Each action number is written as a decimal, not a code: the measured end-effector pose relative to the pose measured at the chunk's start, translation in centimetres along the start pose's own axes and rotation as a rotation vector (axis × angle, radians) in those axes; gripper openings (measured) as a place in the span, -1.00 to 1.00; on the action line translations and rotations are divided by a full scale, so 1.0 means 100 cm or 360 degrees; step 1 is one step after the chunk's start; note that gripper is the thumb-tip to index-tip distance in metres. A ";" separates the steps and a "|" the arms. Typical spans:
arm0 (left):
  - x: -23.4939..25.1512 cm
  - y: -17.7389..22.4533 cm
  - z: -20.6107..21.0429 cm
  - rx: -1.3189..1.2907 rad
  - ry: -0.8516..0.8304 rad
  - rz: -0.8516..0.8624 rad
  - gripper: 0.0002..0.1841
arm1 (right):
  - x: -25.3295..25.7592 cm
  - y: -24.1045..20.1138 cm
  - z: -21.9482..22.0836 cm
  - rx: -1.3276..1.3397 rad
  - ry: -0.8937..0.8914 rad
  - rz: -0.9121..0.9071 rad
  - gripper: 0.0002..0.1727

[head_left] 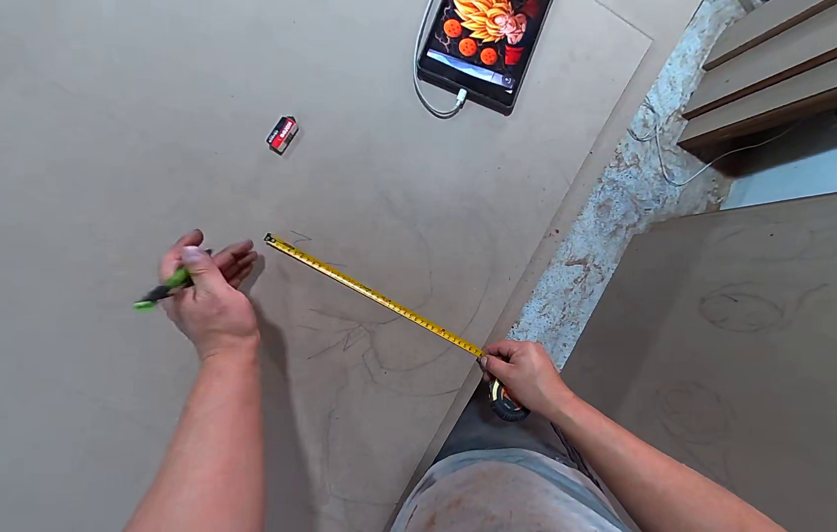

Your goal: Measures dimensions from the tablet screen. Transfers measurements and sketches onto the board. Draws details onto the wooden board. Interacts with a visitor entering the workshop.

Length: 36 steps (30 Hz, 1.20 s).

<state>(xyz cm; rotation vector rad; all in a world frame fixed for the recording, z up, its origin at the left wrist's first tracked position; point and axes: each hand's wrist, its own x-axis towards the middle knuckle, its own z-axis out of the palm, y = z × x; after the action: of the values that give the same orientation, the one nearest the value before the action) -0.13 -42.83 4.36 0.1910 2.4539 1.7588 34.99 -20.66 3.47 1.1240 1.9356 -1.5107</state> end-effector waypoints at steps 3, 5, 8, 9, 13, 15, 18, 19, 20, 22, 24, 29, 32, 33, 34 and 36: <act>0.014 0.007 0.004 -0.0152 0.0199 -0.0201 -0.42 | 0.000 0.003 0.000 -0.0028 -0.0019 -0.0007 -0.75; 0.022 0.006 0.007 -0.0229 0.0299 -0.0319 -0.55 | 0.002 0.004 0.000 -0.0047 -0.0022 -0.0028 -0.74; 0.029 -0.001 0.016 -0.0204 0.0325 -0.0496 -0.75 | 0.003 0.007 0.001 -0.0079 -0.0005 -0.0071 -0.74; 0.031 -0.003 0.019 -0.0192 0.0312 -0.0544 -0.76 | 0.004 0.007 0.002 -0.0062 0.0004 -0.0075 -0.75; 0.035 -0.001 0.024 -0.0070 0.0228 -0.0578 -0.69 | 0.003 0.007 0.002 -0.0022 0.0023 -0.0084 -0.77; 0.035 0.002 0.024 0.0055 0.0158 -0.0580 -0.70 | 0.004 0.008 0.003 0.0000 0.0024 -0.0091 -0.78; 0.039 0.001 0.027 0.0219 0.0131 -0.0581 -0.82 | 0.003 0.008 0.004 0.0032 0.0051 -0.0094 -0.79; 0.041 0.001 0.029 0.0295 0.0110 -0.0583 -0.83 | 0.003 0.008 0.003 0.0044 0.0057 -0.0092 -0.79; 0.043 0.003 0.031 0.0381 0.0080 -0.0596 -0.82 | 0.003 0.009 0.002 0.0055 0.0062 -0.0081 -0.79; 0.048 0.007 0.036 0.0540 0.0021 -0.0615 -0.80 | 0.005 0.007 -0.001 0.0081 0.0068 -0.0062 -0.79; 0.053 0.011 0.041 0.0674 -0.0044 -0.0609 -0.81 | 0.006 0.005 -0.004 0.0084 0.0053 -0.0048 -0.79; 0.057 0.022 0.048 0.0827 -0.0095 -0.0592 -0.86 | 0.005 0.002 -0.005 0.0071 0.0034 -0.0040 -0.79; 0.055 0.018 0.034 0.0859 -0.0103 -0.0622 -0.83 | 0.003 0.003 0.002 0.0036 0.0017 -0.0064 -0.80; 0.053 0.014 0.025 0.0871 -0.0113 -0.0641 -0.82 | 0.001 0.003 0.006 0.0026 0.0007 -0.0069 -0.80; 0.049 0.010 0.016 0.0867 -0.0110 -0.0660 -0.81 | 0.000 0.003 0.010 0.0009 -0.0004 -0.0074 -0.80; 0.038 -0.001 -0.006 0.0791 -0.0065 -0.0709 -0.80 | -0.004 0.004 0.015 -0.0028 -0.0054 -0.0071 -0.80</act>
<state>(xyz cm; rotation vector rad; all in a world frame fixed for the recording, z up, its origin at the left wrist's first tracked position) -3.96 -42.73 4.39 -0.2587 2.5933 0.9504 35.33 -22.23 3.10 1.0480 1.9596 -1.5229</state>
